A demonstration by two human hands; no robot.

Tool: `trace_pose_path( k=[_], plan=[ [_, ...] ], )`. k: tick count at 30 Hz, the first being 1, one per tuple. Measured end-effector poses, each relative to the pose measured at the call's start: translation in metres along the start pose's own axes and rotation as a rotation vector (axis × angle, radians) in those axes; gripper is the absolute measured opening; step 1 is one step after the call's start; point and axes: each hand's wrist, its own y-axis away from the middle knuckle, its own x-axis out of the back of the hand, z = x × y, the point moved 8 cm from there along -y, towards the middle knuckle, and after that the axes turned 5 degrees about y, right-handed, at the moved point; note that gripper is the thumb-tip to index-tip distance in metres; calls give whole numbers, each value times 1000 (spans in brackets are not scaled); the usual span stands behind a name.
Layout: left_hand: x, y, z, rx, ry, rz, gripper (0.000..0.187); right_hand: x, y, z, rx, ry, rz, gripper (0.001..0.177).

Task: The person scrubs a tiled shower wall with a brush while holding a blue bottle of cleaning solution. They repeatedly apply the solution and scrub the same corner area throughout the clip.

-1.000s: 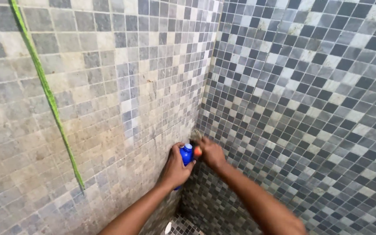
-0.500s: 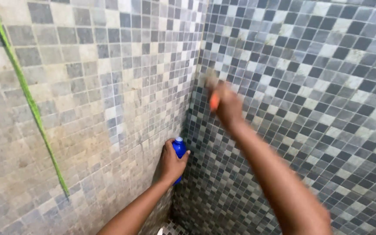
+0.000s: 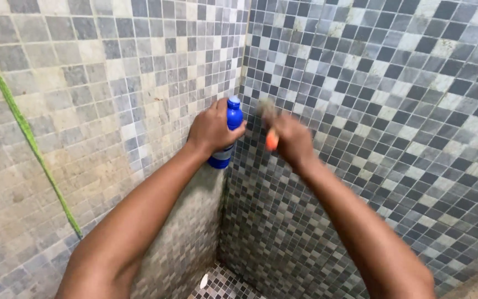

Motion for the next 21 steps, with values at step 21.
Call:
trace_pose_path(
  k=[21],
  plan=[
    [-20,-4,-7,-83,-260,53,67,-53,40,2,-1008,-758,-885,55]
  ],
)
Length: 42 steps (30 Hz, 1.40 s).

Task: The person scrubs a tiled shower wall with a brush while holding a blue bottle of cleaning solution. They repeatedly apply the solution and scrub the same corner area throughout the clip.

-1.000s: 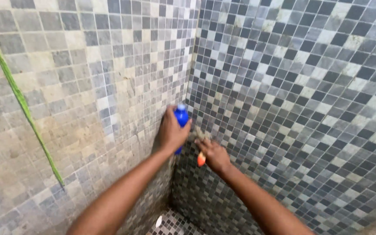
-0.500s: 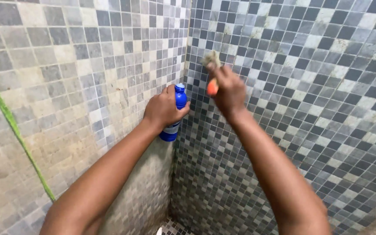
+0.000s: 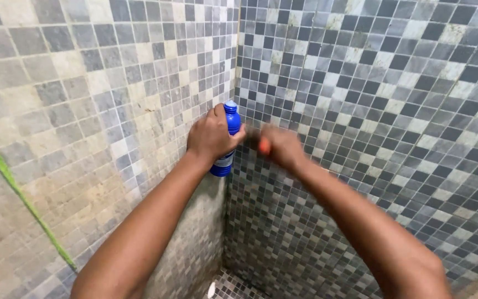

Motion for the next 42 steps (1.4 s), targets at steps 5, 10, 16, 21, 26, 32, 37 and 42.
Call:
trace_pose_path(
  k=[5,10,16,21,26,32,37,42],
  plan=[
    [-3,-1,-3,13,112,-82,62,136,104,-144,1102,178,1204,14],
    [1,1,0,7,-20,39,65,21,45,-67,1021,304,1209,31],
    [0,4,-1,15,-7,29,65,-137,70,14,931,636,549,61],
    [1,3,0,14,-1,10,65,-146,34,65,927,752,208,66],
    [3,2,1,32,-13,-3,64,74,38,-9,1051,605,991,30],
    [-2,1,-1,51,27,-39,67,177,112,-78,1083,627,1433,23],
    [7,-2,3,117,151,-164,79,51,114,-31,1125,815,1066,27],
    [5,-8,11,248,336,-318,72,6,113,3,1152,950,718,32]
  ],
)
